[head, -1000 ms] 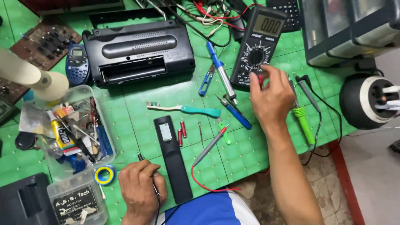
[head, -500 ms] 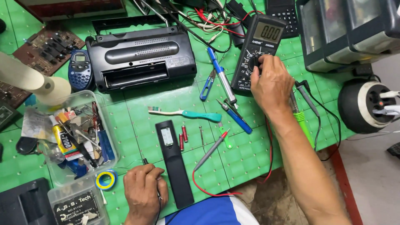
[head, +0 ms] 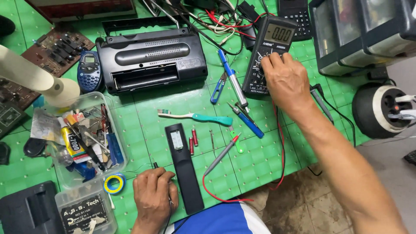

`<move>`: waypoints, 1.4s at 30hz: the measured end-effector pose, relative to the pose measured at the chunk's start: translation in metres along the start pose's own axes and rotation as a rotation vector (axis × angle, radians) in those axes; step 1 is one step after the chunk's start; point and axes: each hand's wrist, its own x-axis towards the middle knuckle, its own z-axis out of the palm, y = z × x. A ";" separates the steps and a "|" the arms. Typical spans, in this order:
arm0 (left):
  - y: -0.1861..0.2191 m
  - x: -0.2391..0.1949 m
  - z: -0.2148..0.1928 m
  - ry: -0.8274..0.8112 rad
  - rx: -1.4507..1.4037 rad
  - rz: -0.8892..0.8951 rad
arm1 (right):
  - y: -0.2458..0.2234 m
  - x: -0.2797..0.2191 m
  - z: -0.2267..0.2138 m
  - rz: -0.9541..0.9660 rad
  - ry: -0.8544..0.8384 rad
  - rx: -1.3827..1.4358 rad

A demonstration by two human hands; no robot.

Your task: Measuring voltage and testing electrical contacts of a remote control using a digital multimeter and batteries.

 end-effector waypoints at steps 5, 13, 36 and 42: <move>-0.001 -0.003 0.001 -0.003 0.013 0.007 | 0.001 -0.004 -0.003 0.016 -0.056 0.058; 0.000 0.002 -0.001 0.007 -0.060 -0.025 | -0.040 -0.020 -0.002 0.781 0.015 0.505; -0.001 -0.003 0.007 -0.054 -0.011 -0.065 | -0.044 -0.004 0.022 0.907 -0.133 0.734; 0.000 -0.002 0.007 -0.046 -0.017 -0.059 | -0.043 -0.004 0.019 0.890 -0.144 0.766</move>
